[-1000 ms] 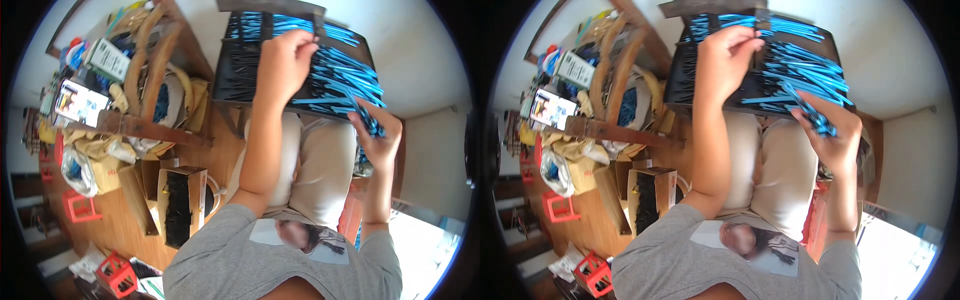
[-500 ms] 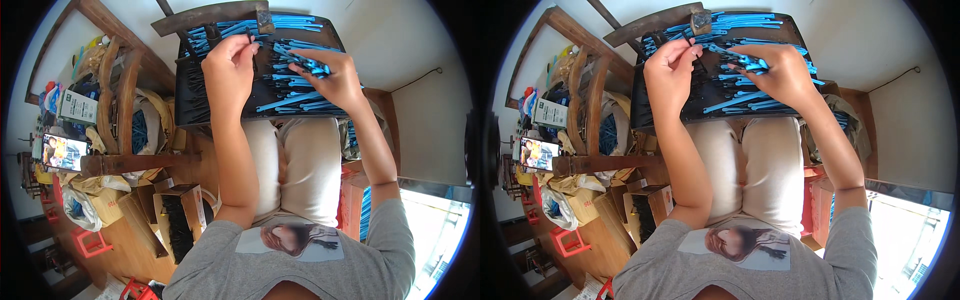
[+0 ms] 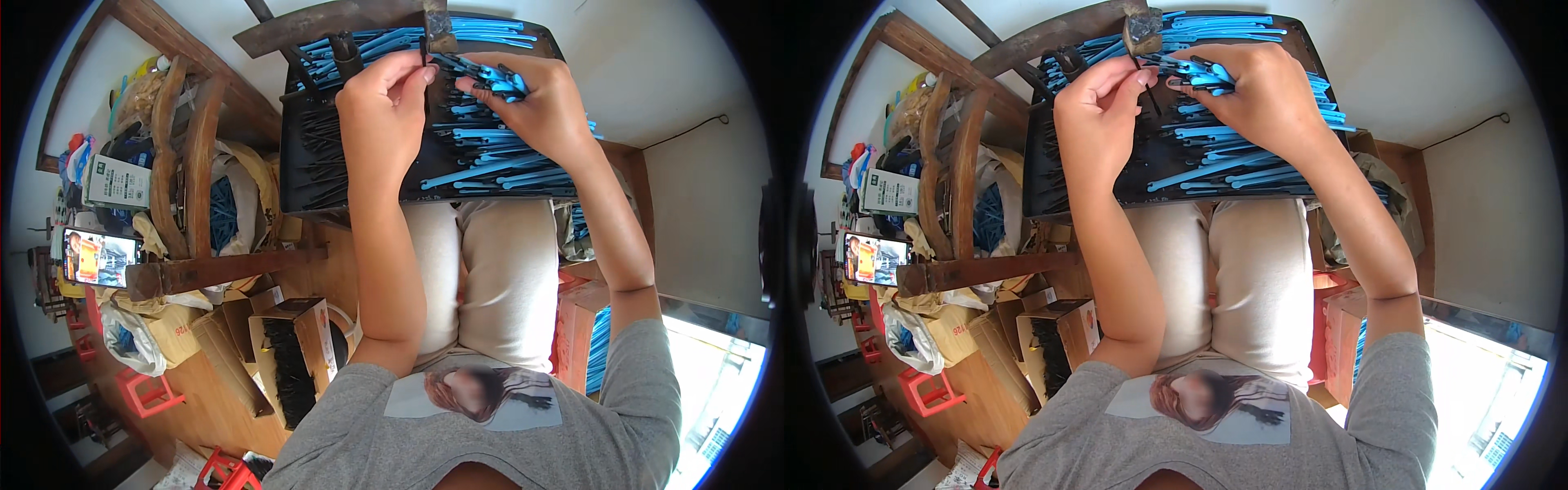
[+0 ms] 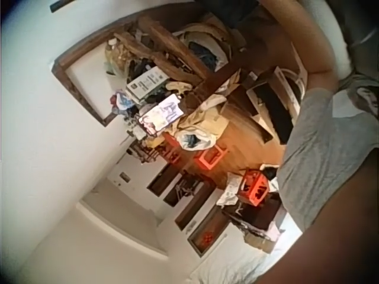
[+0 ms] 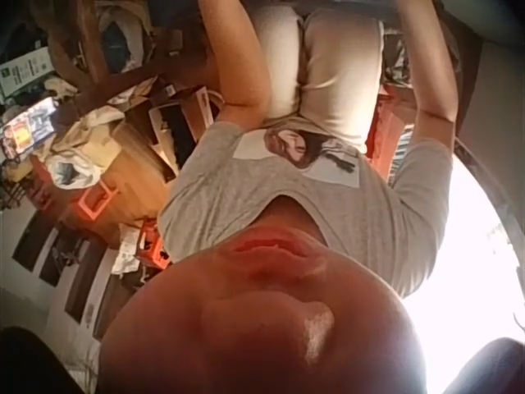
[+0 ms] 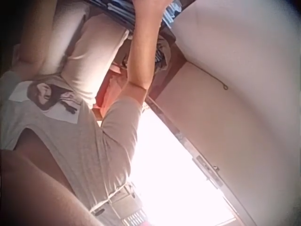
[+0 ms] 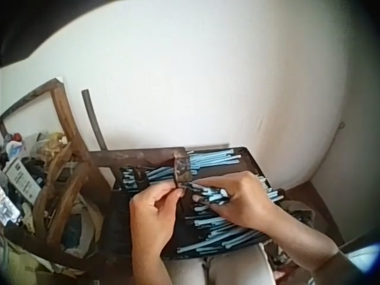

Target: Sorting and arranging small blue plastic components at a workstation.

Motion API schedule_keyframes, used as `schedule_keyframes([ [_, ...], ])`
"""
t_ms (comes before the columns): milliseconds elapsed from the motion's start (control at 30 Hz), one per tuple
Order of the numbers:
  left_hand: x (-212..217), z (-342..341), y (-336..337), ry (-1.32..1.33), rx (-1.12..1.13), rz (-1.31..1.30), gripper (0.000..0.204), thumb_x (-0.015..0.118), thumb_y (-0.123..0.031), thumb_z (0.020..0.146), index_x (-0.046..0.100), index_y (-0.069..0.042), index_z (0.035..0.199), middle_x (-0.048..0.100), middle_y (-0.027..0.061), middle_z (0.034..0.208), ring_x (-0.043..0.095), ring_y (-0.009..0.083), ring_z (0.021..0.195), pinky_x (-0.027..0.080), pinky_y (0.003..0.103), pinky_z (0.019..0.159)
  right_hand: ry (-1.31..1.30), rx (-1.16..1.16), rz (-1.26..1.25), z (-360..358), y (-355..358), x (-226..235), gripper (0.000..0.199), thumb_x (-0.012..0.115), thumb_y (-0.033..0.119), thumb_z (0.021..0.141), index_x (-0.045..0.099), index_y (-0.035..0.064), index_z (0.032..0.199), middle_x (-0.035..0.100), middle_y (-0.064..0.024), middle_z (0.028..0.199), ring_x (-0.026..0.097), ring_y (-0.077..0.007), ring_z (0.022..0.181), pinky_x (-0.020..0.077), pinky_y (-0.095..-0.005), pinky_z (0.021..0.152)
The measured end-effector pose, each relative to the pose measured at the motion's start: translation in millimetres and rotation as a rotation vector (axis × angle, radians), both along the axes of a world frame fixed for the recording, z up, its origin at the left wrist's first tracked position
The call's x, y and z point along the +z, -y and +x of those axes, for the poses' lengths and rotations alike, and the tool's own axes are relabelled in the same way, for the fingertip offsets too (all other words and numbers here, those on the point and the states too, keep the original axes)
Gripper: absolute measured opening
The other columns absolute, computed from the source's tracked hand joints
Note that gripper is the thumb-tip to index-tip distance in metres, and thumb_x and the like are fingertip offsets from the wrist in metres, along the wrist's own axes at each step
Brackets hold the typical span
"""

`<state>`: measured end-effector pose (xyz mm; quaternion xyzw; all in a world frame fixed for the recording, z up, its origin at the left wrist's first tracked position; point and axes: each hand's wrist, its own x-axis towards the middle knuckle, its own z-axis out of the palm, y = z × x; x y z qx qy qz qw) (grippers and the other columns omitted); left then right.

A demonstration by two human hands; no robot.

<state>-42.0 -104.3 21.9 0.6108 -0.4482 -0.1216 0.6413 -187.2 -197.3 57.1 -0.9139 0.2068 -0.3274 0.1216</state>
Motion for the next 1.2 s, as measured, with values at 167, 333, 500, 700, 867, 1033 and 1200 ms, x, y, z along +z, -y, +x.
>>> schedule_keyframes([
  [167,-1.8,-1.6,3.4,-0.065,0.029,-0.073,0.011,0.065,-0.004,0.079,0.067,0.002,0.088,0.068,0.0115,0.074,0.063,0.0126,0.063,0.047,0.024,0.061,-0.053,-0.012,0.031,3.2,3.3,0.8,0.028,0.075,0.014,0.074,0.067,0.0025,0.099,0.068,-0.0135,0.089,0.060,-0.0161,0.068,0.0481,-0.0274,0.065],
  [333,-2.4,-0.4,2.8,-0.099,0.013,-0.062,0.012,0.066,-0.004,0.079,0.068,0.000,0.089,0.068,0.0103,0.072,0.063,0.0116,0.062,0.046,0.023,0.059,-0.018,0.057,-0.043,1.9,12.5,-3.8,0.029,0.075,0.013,0.075,0.067,0.0013,0.099,0.068,-0.0127,0.087,0.055,-0.0152,0.064,0.0466,-0.0268,0.062],
  [500,-5.9,0.6,4.3,-0.096,0.013,-0.084,0.013,0.066,-0.005,0.078,0.069,0.000,0.090,0.067,0.0090,0.070,0.061,0.0101,0.060,0.045,0.023,0.058,-0.070,0.016,0.007,2.3,9.5,-1.3,0.028,0.075,0.016,0.076,0.067,0.0023,0.099,0.068,-0.0125,0.083,0.050,-0.0135,0.059,0.0446,-0.0261,0.057],
  [700,-5.0,2.4,1.6,-0.131,-0.015,-0.093,0.011,0.068,-0.004,0.077,0.068,0.002,0.086,0.066,0.0078,0.068,0.059,0.0077,0.060,0.045,0.021,0.058,-0.088,0.025,0.051,2.2,4.7,2.2,0.027,0.074,0.014,0.076,0.068,0.0032,0.099,0.068,-0.0124,0.084,0.054,-0.0133,0.061,0.0456,-0.0262,0.057],
  [867,10.8,-2.0,-16.1,-0.089,0.007,-0.129,0.011,0.068,-0.002,0.077,0.067,0.004,0.087,0.066,0.0071,0.071,0.057,0.0056,0.063,0.044,0.020,0.059,0.057,0.150,0.013,1.1,-12.6,2.8,0.031,0.074,0.004,0.072,0.065,0.0004,0.102,0.068,-0.0118,0.095,0.066,-0.0195,0.081,0.0511,-0.0280,0.076],
  [1033,33.6,-12.8,-40.6,-0.015,-0.122,-0.042,0.015,0.065,0.001,0.080,0.066,0.005,0.094,0.067,0.0081,0.074,0.057,0.0050,0.067,0.045,0.021,0.060,0.184,0.170,-0.058,-1.1,-25.0,7.3,0.029,0.075,0.008,0.073,0.066,0.0012,0.100,0.069,-0.0099,0.090,0.066,-0.0166,0.077,0.0519,-0.0263,0.071],
  [1200,35.8,-22.7,-49.3,0.219,-0.311,0.105,0.013,0.062,0.004,0.080,0.065,0.005,0.093,0.069,0.0113,0.083,0.060,0.0087,0.070,0.048,0.023,0.065,0.364,0.248,0.006,-8.9,-31.7,17.0,0.020,0.073,0.004,0.074,0.067,-0.0018,0.092,0.068,-0.0071,0.078,0.062,-0.0085,0.068,0.0493,-0.0220,0.061],
])
